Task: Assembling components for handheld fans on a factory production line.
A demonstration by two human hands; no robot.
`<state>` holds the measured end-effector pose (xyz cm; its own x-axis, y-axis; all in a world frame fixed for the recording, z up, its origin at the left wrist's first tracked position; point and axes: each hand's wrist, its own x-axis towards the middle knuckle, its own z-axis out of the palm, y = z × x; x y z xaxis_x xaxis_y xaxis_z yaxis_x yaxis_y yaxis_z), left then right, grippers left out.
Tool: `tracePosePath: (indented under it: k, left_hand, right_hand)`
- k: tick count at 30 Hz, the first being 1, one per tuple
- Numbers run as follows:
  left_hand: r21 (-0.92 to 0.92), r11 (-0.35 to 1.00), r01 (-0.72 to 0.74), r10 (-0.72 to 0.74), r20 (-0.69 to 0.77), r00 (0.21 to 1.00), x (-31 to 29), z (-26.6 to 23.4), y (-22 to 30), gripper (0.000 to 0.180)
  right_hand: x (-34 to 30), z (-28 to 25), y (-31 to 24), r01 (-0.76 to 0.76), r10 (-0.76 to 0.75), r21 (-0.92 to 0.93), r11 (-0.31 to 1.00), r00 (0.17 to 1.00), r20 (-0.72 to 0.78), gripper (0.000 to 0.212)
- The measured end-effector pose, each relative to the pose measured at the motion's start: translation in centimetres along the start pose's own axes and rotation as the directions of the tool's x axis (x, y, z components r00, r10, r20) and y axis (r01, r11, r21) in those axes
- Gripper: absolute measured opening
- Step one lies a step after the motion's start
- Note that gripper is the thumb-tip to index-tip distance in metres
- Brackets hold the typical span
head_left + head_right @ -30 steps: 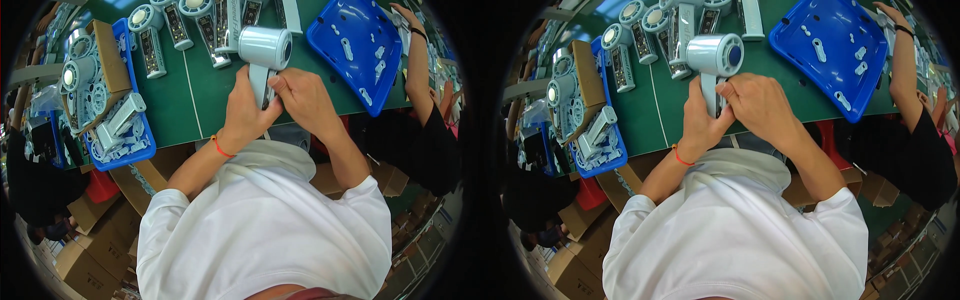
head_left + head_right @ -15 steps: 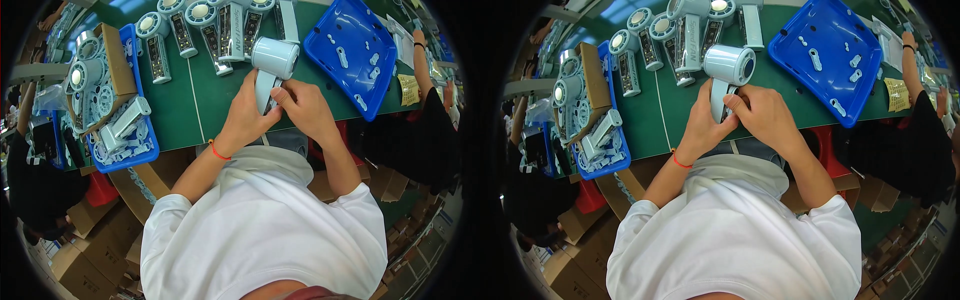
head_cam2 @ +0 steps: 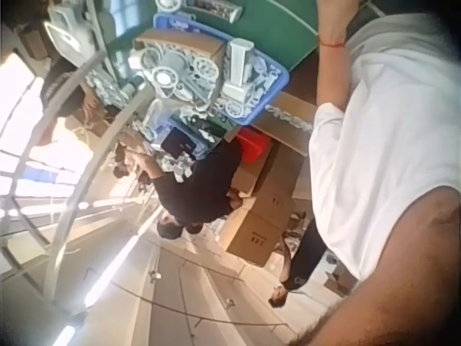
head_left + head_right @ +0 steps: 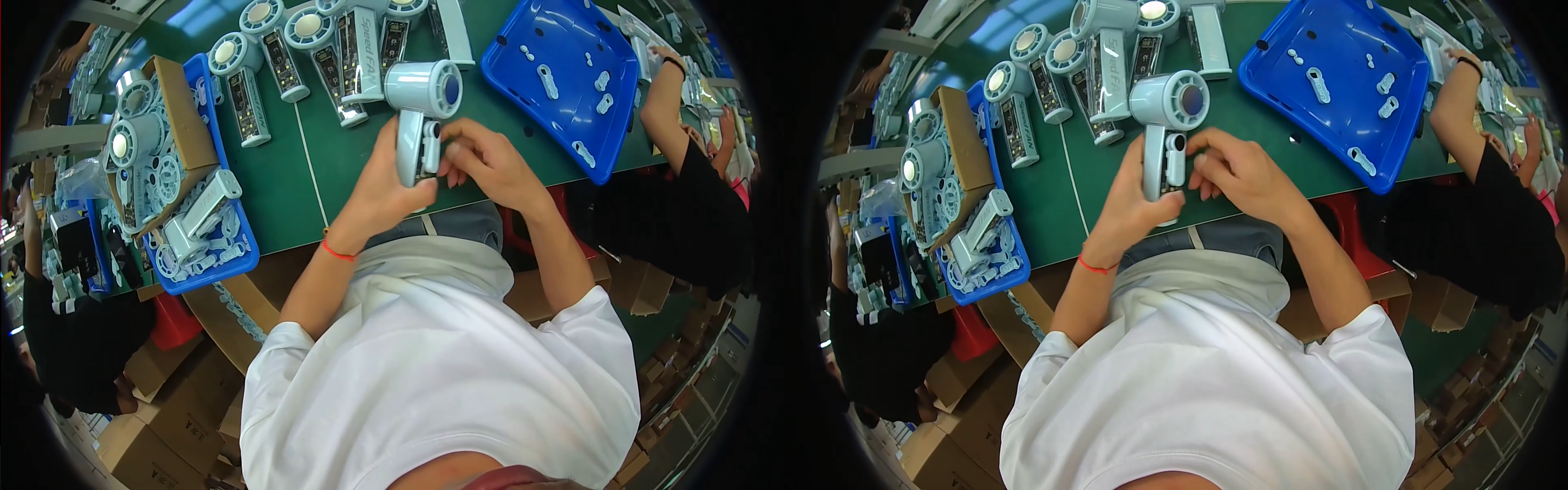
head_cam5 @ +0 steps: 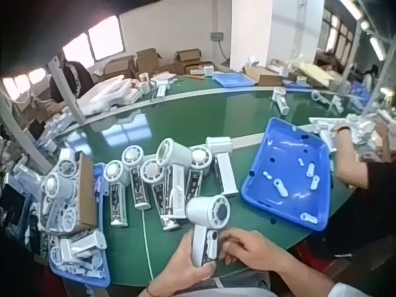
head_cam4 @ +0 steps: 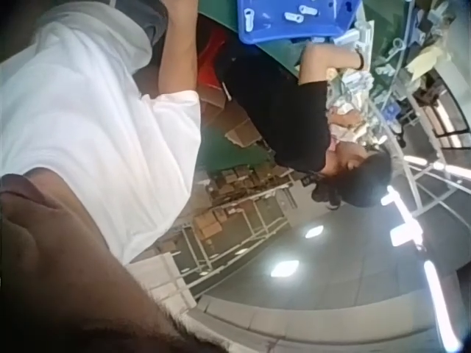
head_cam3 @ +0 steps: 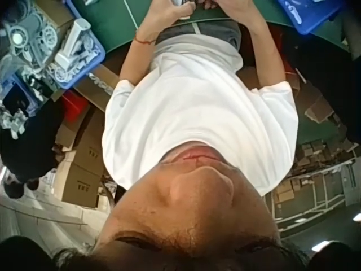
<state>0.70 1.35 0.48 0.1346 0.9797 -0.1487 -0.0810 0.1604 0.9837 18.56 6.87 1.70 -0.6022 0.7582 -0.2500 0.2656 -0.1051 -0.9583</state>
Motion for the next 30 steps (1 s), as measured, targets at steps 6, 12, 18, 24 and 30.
tracePosePath:
  k: [6,12,18,24,30]
  left_hand:
    - [-0.484,0.874,0.041,0.036,0.149,0.988,0.2,0.2,-0.3,0.080]
    - [0.851,0.418,-0.320,0.511,0.071,0.857,0.4,0.8,0.3,0.086]
    - [-0.275,0.952,-0.133,0.172,0.122,0.978,-0.4,0.9,1.1,0.083]
    - [-0.450,0.893,-0.031,0.118,0.166,0.979,-0.8,0.8,0.9,0.084]
    - [-0.486,0.872,-0.051,0.122,0.116,0.986,-1.1,0.9,0.6,0.072]
  right_hand:
    - [-0.5,3.7,0.5,0.234,-0.211,0.171,0.957,0.968,-0.138,0.078]
    - [-0.9,5.9,-1.1,0.299,-0.158,0.264,0.917,0.880,-0.447,0.071]
    - [-0.9,5.7,-0.7,0.417,-0.336,0.086,0.905,0.825,-0.455,0.062]
    - [-1.0,6.0,-0.7,0.376,-0.248,0.203,0.904,0.848,-0.468,0.061]
    - [-1.3,6.1,-0.6,0.352,-0.252,0.177,0.919,0.871,-0.423,0.064]
